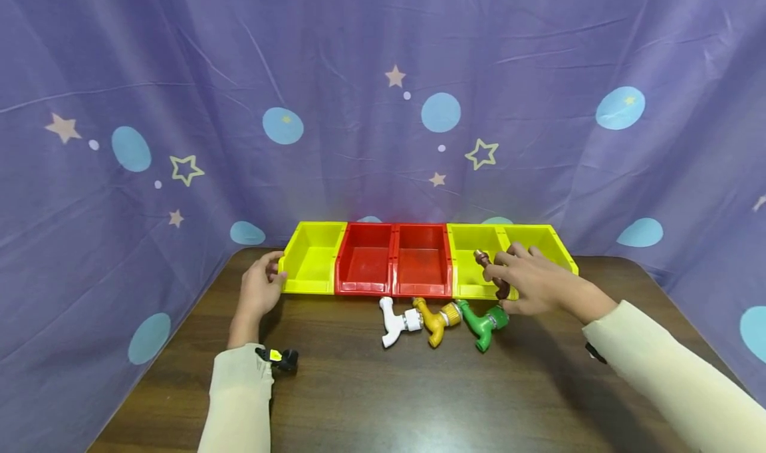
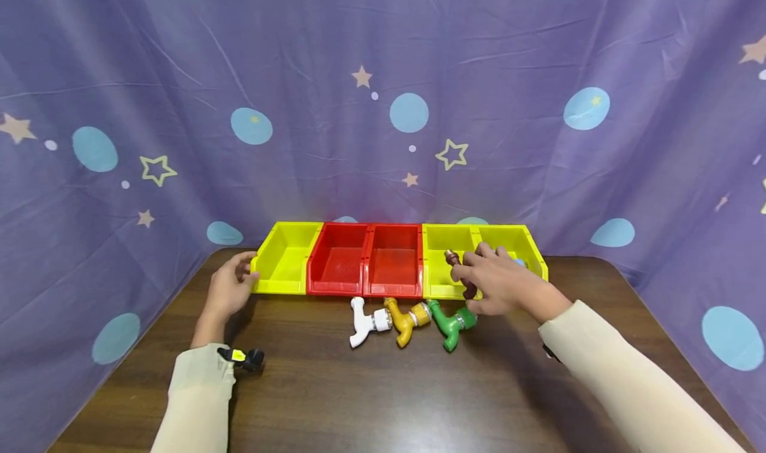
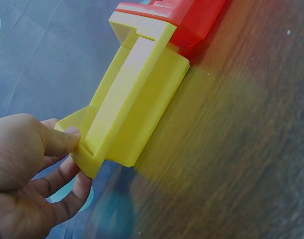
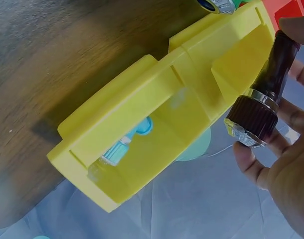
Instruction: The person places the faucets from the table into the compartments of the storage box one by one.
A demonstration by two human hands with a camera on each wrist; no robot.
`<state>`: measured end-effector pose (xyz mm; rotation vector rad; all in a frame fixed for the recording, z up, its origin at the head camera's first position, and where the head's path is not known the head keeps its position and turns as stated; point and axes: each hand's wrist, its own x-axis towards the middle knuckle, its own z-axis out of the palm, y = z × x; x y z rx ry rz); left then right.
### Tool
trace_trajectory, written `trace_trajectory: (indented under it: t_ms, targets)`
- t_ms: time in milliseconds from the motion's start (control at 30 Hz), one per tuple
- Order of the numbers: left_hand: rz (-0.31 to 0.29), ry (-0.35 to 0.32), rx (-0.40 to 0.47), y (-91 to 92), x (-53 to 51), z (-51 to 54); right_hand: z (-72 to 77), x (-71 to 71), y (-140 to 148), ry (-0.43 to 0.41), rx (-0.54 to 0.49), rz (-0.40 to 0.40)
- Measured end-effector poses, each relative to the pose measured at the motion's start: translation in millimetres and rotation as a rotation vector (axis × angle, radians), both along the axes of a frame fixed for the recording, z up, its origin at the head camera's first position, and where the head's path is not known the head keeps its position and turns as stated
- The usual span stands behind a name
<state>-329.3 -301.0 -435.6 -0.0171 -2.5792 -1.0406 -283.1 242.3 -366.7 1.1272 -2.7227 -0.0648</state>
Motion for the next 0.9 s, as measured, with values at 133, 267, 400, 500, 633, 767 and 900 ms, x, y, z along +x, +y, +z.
trace_trajectory:
  t_ms: [133,267,400,500,633,767,900]
  targets:
    - [-0.002,0.005,-0.002,0.1,-0.8,-0.1,-2.3,-6.5,-2.5,0.007,-0.023,-0.003]
    - [0.006,0.008,-0.009,0.1,0.0,0.4,-4.8,-14.5,-6.2,0.013,-0.044,-0.01]
    - [0.002,0.018,-0.016,0.2,1.0,1.4,-7.1,-22.0,-11.2,0.004,-0.068,-0.017]
    - [0.001,0.022,-0.015,0.2,1.4,1.5,-8.1,-26.1,-15.6,-0.007,-0.087,-0.019]
    - [0.001,0.018,-0.009,0.8,1.5,1.6,-9.6,-32.0,-21.5,-0.021,-0.097,-0.042]
    - [0.001,0.018,0.001,1.6,1.3,0.9,-12.3,-38.8,-26.2,-0.031,-0.086,-0.079]
    - [0.001,0.022,0.004,2.4,0.8,0.7,-14.8,-43.9,-30.9,-0.026,-0.096,-0.092]
